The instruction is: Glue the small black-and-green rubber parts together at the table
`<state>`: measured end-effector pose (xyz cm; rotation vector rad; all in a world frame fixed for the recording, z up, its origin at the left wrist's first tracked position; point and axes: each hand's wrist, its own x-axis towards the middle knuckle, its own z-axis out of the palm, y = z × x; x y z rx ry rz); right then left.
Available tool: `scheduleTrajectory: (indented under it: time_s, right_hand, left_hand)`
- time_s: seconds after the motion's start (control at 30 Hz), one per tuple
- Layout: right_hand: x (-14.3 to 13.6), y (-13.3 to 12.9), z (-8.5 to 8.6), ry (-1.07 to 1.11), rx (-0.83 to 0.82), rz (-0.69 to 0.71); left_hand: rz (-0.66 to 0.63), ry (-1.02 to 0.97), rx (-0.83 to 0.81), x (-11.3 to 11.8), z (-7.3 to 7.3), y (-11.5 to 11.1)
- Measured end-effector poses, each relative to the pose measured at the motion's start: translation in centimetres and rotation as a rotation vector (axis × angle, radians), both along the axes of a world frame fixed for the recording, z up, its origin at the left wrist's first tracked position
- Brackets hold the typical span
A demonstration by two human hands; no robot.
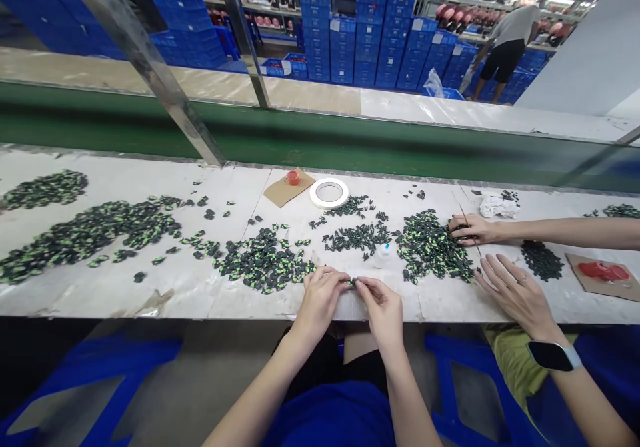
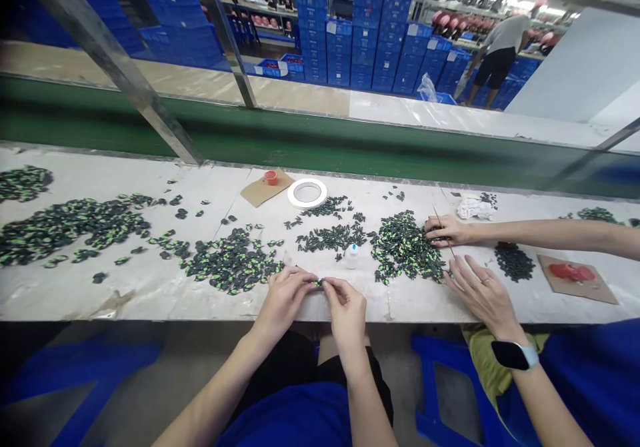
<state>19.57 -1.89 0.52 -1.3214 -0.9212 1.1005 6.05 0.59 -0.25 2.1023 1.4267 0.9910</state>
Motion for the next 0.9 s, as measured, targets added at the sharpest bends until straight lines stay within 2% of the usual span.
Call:
scheduleTrajectory:
  time_s: [0.23, 0.4, 0.5, 0.63, 0.77, 0.9]
  right_hand:
    - [0.2, -0.1, 0.0, -0.009, -0.032, 0.005]
    - [0.4, -0.3, 0.0, -0.096, 0.130, -0.029]
    - [0.9, -0.4, 0.2, -0.207, 0.226, 0.005]
    - [1.9, -0.5, 1.1, -0.250, 0.246, 0.093]
    - [2.9, -0.4, 2.0, -0.259, 0.265, 0.204]
    - [3.2, -0.1, 2.3, -0.277, 0.281, 0.276]
  left_hand:
    - [-0.016, -0.204, -0.105, 0.1, 0.3, 0.0]
    - [-0.023, -0.445, -0.243, 0.3, 1.1, -0.2]
    - [-0.029, -0.532, -0.345, 0.4, 1.8, -0.2]
    - [-0.066, -0.522, -0.372, 0.2, 3.0, -0.3]
    - [-0.163, -0.459, -0.364, -0.3, 4.2, -0.1]
    - [-0.203, -0.403, -0.383, -0.4, 5.0, 0.0]
